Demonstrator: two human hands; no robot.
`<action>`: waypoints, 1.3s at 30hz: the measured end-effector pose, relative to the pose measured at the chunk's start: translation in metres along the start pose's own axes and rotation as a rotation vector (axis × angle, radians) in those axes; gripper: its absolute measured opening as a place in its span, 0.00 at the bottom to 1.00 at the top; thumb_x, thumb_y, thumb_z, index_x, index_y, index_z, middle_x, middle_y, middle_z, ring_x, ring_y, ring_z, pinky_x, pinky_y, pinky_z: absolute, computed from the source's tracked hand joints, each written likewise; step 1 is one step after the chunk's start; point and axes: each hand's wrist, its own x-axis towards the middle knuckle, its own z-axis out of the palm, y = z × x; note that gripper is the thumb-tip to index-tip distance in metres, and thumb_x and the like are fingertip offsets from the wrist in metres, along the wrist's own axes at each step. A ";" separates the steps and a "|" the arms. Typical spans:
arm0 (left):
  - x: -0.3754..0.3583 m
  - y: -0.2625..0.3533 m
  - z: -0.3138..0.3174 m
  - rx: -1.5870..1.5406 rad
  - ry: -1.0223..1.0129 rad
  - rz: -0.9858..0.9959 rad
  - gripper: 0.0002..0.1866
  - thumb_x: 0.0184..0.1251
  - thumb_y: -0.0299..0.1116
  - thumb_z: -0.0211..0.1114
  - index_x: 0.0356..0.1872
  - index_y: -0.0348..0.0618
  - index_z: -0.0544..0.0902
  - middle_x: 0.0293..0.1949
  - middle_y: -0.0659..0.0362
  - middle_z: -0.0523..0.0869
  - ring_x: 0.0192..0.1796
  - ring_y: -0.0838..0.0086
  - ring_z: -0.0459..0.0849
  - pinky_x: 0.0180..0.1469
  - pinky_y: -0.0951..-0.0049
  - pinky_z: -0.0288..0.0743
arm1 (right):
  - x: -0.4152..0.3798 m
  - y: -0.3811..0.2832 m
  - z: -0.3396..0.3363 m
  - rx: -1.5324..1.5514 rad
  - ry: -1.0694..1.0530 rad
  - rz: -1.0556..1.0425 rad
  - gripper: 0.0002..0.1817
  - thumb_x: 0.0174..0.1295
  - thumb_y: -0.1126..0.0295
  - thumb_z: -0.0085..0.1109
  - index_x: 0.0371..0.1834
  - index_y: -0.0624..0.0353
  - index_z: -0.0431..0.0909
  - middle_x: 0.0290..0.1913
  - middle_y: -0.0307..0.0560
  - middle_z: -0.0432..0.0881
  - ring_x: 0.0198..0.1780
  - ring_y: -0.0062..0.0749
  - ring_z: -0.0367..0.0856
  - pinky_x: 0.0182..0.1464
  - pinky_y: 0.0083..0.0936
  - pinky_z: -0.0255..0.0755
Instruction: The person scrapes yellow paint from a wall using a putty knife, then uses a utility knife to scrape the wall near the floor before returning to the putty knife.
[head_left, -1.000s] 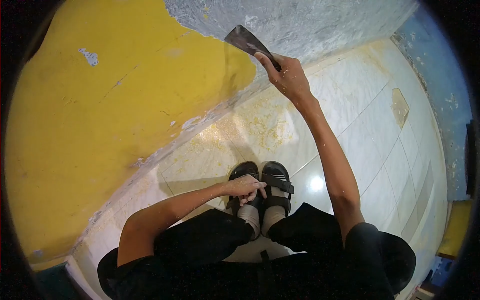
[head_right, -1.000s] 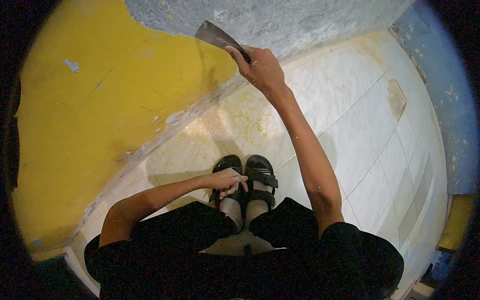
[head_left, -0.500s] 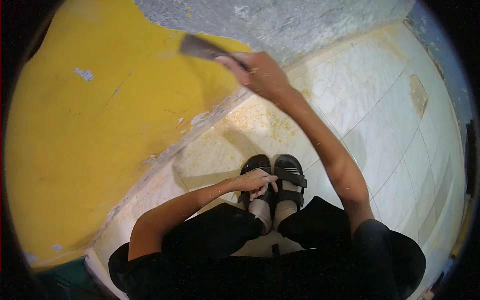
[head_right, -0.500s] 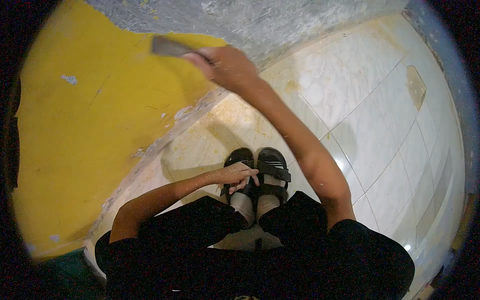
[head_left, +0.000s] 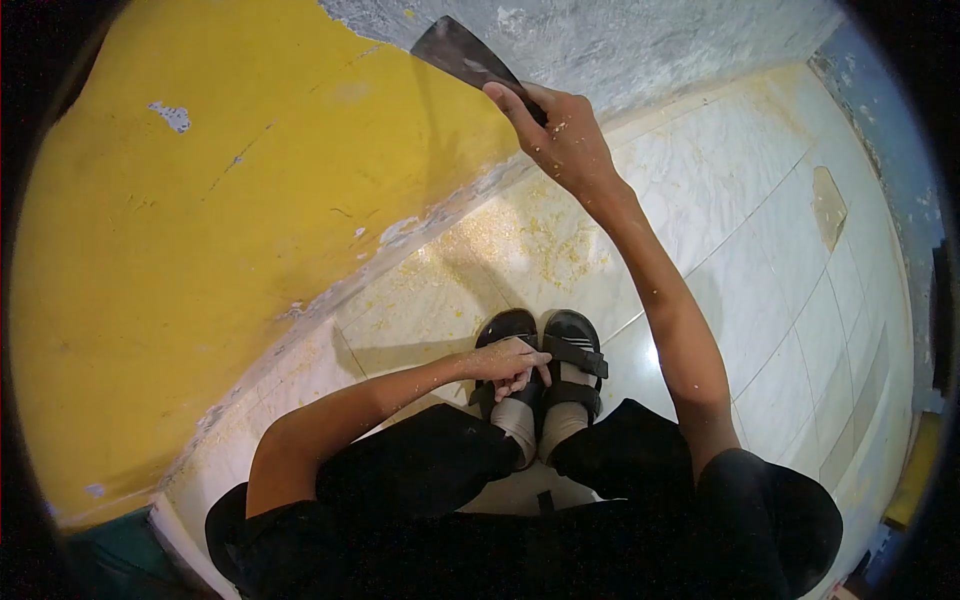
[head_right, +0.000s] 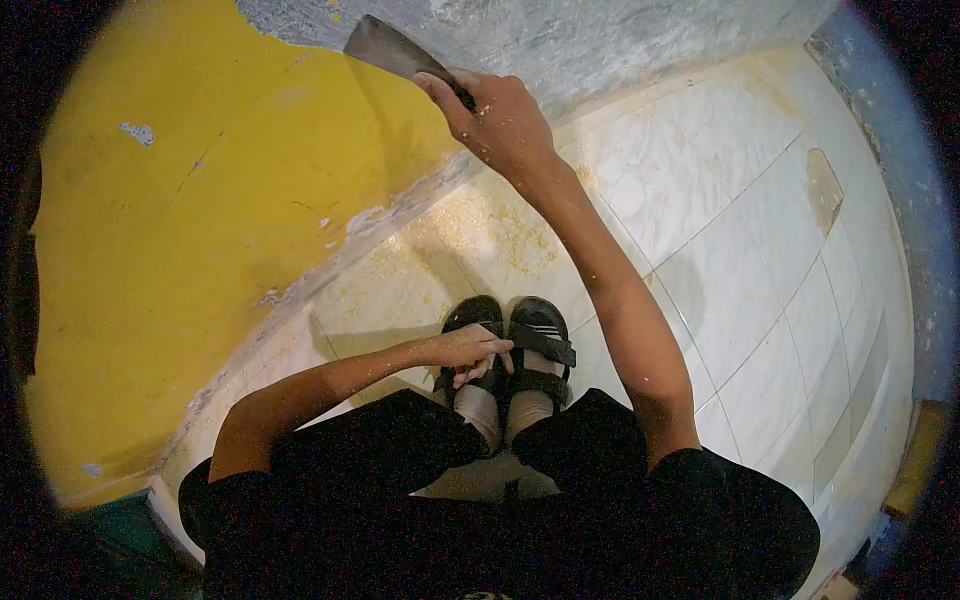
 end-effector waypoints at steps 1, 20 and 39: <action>-0.001 0.000 0.001 0.001 -0.003 0.013 0.27 0.76 0.48 0.43 0.44 0.31 0.82 0.11 0.63 0.73 0.09 0.78 0.73 0.13 0.78 0.71 | -0.001 0.005 -0.001 0.001 0.017 -0.020 0.21 0.66 0.50 0.52 0.37 0.59 0.83 0.26 0.60 0.79 0.27 0.58 0.77 0.30 0.38 0.71; -0.003 0.005 0.003 0.053 0.020 -0.039 0.26 0.76 0.46 0.42 0.44 0.33 0.81 0.13 0.60 0.75 0.11 0.75 0.76 0.17 0.76 0.76 | -0.004 0.008 0.000 -0.020 0.009 0.045 0.29 0.66 0.45 0.49 0.30 0.64 0.83 0.22 0.63 0.78 0.25 0.59 0.77 0.29 0.39 0.70; 0.012 -0.035 -0.008 1.215 0.692 0.415 0.22 0.69 0.43 0.54 0.54 0.36 0.74 0.58 0.39 0.70 0.61 0.45 0.68 0.62 0.49 0.64 | -0.122 0.042 -0.012 0.062 -0.814 0.252 0.18 0.67 0.60 0.54 0.31 0.68 0.75 0.20 0.53 0.72 0.23 0.33 0.69 0.29 0.35 0.65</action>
